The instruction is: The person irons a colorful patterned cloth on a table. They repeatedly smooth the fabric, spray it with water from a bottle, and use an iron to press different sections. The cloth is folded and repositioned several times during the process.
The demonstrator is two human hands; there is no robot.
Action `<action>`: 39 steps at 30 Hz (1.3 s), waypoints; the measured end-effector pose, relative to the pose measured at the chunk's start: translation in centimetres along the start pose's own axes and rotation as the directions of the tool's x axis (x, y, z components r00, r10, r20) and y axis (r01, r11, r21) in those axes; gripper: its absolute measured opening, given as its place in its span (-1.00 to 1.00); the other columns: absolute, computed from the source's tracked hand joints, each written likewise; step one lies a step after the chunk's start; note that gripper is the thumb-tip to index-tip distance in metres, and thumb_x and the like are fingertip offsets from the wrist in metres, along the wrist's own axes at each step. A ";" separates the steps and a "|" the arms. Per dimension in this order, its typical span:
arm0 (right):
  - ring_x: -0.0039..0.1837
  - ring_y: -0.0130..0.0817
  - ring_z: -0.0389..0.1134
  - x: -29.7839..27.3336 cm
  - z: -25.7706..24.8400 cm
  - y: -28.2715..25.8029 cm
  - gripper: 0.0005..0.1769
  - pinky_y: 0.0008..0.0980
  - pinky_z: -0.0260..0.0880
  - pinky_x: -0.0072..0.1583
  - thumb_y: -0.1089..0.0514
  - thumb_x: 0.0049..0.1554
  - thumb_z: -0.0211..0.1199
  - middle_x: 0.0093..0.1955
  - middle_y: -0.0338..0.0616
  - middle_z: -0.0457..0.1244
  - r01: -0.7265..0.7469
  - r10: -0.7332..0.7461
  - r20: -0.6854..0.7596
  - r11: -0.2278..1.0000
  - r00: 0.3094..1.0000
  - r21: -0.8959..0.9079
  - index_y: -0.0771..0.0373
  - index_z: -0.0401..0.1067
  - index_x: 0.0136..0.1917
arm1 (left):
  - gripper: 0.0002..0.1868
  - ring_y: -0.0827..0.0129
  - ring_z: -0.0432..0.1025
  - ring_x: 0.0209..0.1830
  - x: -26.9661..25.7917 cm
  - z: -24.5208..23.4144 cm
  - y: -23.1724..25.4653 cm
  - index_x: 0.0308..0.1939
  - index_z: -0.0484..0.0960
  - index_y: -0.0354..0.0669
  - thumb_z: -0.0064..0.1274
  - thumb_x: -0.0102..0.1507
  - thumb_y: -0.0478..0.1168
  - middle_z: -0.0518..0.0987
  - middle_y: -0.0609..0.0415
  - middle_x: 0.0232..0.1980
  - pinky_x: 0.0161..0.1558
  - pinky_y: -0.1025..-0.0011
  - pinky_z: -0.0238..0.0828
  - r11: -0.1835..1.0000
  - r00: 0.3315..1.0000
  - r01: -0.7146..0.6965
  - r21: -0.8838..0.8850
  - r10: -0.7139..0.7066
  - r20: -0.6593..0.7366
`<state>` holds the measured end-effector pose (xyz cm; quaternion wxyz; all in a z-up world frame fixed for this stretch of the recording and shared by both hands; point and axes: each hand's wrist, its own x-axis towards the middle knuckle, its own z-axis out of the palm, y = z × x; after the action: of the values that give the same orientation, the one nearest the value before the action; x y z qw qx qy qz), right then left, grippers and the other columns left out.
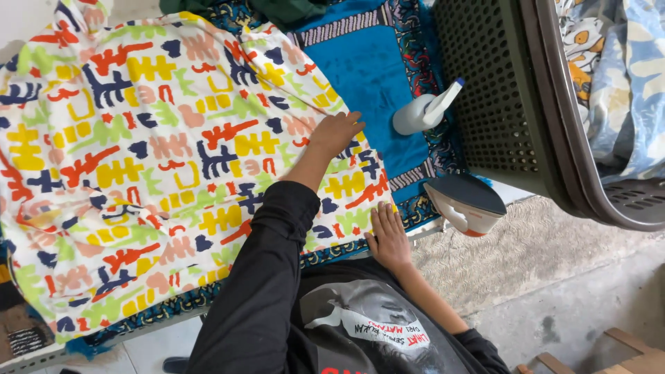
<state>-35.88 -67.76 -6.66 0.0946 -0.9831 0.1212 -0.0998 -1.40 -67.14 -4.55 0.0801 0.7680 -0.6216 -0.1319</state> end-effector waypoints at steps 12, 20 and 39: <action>0.68 0.02 -0.14 -0.2 -0.4 0.3 -0.26 -0.05 -0.24 0.61 -0.25 0.29 0.02 0.65 0.13 -0.03 -0.074 0.064 0.099 0.992 0.993 0.104 0.21 0.19 0.57 | -0.65 0.24 0.48 -0.23 4.1 -2.0 1.0 0.04 0.67 0.01 0.13 0.22 -0.45 0.52 0.10 -0.18 -0.25 0.28 0.44 0.994 0.999 -0.034 -0.102 0.036 0.023; 0.68 0.02 -0.12 -0.1 -0.5 0.0 -0.25 -0.06 -0.22 0.61 -0.24 0.27 0.06 0.64 0.13 -0.01 -0.091 0.084 0.083 0.991 0.993 0.093 0.21 0.21 0.56 | -0.65 0.21 0.31 -0.06 3.6 -1.4 0.8 -0.10 0.69 -0.08 0.17 0.13 -0.01 0.42 0.07 -0.14 0.01 0.31 0.29 0.963 0.996 -0.048 -0.266 0.066 0.059; 0.15 -0.12 0.34 -2.2 0.5 0.5 -0.31 -0.18 0.30 0.09 -0.23 0.22 0.13 0.23 -0.02 0.26 -0.347 0.318 -0.261 0.935 0.911 -0.072 0.24 0.38 0.44 | -0.71 0.19 0.44 -0.11 -2.5 -0.5 5.1 -0.08 0.71 -0.18 0.31 0.21 -0.12 0.54 -0.04 -0.11 -0.04 0.32 0.37 0.923 0.981 0.061 -0.380 -0.125 -0.148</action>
<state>-38.00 -67.62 -7.62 0.0367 -0.9319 0.3032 -0.1957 -6.51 -65.83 -2.37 0.2711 0.7757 -0.5387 -0.1860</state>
